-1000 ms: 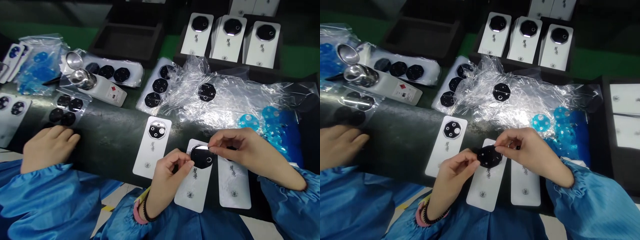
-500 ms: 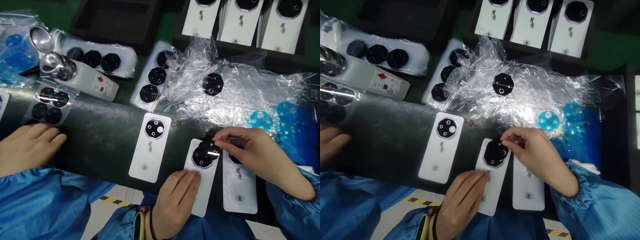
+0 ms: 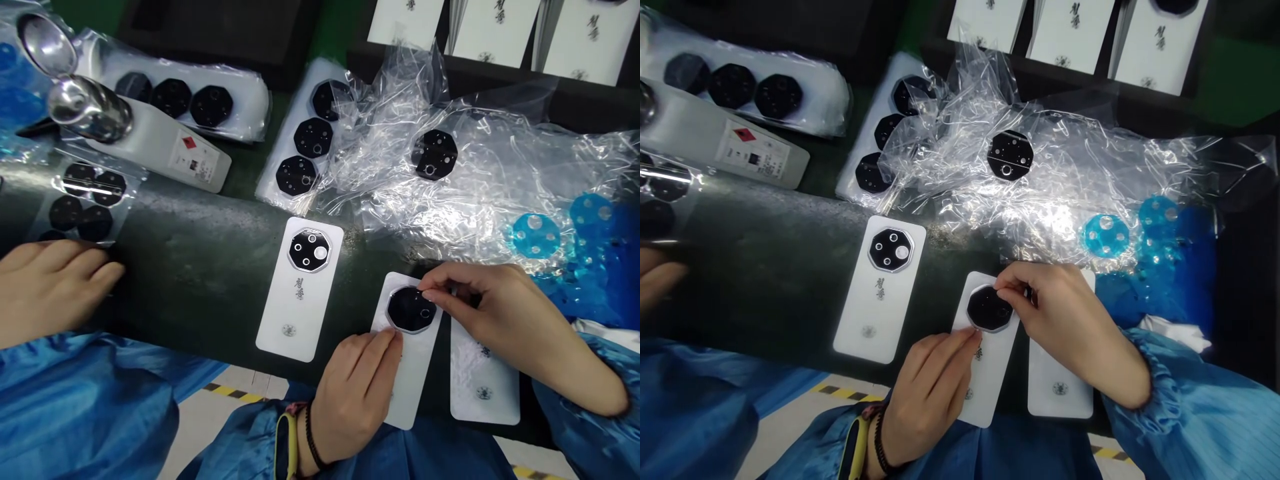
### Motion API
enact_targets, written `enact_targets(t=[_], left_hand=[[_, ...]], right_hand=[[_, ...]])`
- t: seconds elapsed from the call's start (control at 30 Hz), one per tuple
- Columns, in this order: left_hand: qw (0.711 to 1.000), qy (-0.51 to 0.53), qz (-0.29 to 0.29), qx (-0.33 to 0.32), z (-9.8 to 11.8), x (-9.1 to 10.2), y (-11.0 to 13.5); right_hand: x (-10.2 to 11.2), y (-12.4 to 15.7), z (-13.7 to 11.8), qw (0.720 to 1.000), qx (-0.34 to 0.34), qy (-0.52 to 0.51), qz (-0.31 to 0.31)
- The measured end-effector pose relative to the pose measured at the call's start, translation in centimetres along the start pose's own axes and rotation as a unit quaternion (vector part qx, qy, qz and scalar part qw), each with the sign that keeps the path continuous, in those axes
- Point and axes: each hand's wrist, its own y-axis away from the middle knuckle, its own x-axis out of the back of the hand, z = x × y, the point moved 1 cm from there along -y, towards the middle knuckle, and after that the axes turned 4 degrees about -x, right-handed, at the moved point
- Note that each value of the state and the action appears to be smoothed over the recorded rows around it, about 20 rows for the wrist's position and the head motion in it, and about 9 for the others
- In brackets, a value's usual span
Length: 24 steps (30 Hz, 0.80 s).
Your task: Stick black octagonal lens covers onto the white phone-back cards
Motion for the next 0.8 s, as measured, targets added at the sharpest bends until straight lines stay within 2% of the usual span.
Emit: enact_targets(t=[0.2,0.8], left_hand=[[1.0,-0.002,0.005,0.003,0.12,0.05,-0.05],[1.0,-0.005,0.003,0.009,0.0,-0.08,-0.05]], right_hand=[[-0.19,0.23,-0.12,0.999,0.027,0.023,0.011],[-0.36,0.32,-0.11,0.999,0.021,0.037,0.006]])
